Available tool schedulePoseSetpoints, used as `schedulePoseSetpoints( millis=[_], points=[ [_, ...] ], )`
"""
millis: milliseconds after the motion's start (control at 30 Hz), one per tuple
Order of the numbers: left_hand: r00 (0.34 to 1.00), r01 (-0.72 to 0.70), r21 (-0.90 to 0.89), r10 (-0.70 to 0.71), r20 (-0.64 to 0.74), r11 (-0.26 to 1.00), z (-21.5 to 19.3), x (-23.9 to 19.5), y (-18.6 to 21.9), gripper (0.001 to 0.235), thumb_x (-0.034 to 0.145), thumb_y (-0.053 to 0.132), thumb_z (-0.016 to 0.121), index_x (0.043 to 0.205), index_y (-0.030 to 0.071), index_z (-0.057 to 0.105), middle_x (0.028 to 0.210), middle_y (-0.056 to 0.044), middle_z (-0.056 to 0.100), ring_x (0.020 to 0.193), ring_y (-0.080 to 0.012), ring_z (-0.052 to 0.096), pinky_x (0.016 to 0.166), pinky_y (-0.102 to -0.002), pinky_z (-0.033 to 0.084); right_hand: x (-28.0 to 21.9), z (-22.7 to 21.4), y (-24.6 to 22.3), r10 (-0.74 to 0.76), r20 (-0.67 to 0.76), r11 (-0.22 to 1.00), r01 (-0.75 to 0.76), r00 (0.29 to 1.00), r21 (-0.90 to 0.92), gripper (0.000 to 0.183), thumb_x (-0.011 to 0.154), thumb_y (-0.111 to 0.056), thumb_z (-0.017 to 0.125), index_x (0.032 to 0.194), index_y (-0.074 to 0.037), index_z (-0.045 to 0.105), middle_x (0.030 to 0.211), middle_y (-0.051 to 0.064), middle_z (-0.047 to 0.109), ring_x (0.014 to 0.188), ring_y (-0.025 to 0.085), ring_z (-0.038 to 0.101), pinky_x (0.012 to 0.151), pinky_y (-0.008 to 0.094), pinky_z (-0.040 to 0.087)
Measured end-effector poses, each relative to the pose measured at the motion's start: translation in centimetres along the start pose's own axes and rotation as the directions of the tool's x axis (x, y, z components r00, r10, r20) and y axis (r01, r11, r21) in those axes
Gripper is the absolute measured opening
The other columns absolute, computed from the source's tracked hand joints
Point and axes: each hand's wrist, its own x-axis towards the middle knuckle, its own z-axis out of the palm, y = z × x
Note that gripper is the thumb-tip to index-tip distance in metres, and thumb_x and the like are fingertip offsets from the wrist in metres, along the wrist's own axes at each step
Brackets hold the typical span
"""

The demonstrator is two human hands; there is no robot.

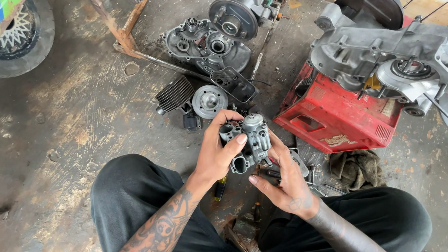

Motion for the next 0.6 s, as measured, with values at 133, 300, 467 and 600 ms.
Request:
schedulePoseSetpoints(
  millis=[133,300,467,600],
  points=[
    [1.000,-0.007,0.015,0.007,0.003,1.000,-0.01,-0.06,-0.04,0.050,0.085,0.038,0.069,0.117,0.003,0.054,0.097,-0.006,0.058,0.085,-0.0137,0.052,0.080,-0.029,0.044,-0.21,-0.03,0.20,0.009,0.004,1.000,-0.008,1.000,-0.019,0.065,0.083,-0.011,0.076,0.141,0.000,0.048,0.164,0.026,0.030,0.149,0.042,0.042,0.117,0.049,0.039],
    [1.000,-0.017,0.071,0.017,0.002,0.997,0.13,0.00,0.17,0.051,0.085,0.041,0.068,0.116,0.003,0.055,0.095,-0.006,0.057,0.084,-0.0139,0.051,0.079,-0.030,0.043,-0.11,-0.16,-0.12,0.009,0.002,1.000,-0.009,1.000,-0.004,0.066,0.084,-0.009,0.074,0.143,0.002,0.047,0.165,0.025,0.028,0.149,0.041,0.043,0.117,0.047,0.040],
    [1.000,-0.024,0.085,0.024,0.003,0.996,0.14,-0.01,0.00,0.050,0.086,0.040,0.068,0.117,0.003,0.054,0.097,-0.006,0.056,0.084,-0.0140,0.051,0.079,-0.030,0.043,-0.21,-0.09,0.14,0.013,-0.005,1.000,-0.013,1.000,0.008,0.067,0.084,-0.007,0.075,0.143,0.003,0.046,0.165,0.023,0.028,0.145,0.039,0.047,0.115,0.045,0.043],
    [0.998,-0.055,0.132,0.056,0.000,0.990,0.23,-0.08,0.34,0.050,0.086,0.039,0.067,0.117,0.002,0.054,0.096,-0.006,0.057,0.083,-0.0140,0.052,0.079,-0.030,0.044,-0.29,0.02,0.64,0.015,-0.015,1.000,-0.015,1.000,-0.006,0.065,0.082,-0.007,0.076,0.140,0.003,0.048,0.164,0.022,0.030,0.142,0.037,0.051,0.112,0.043,0.046]
  ],
)
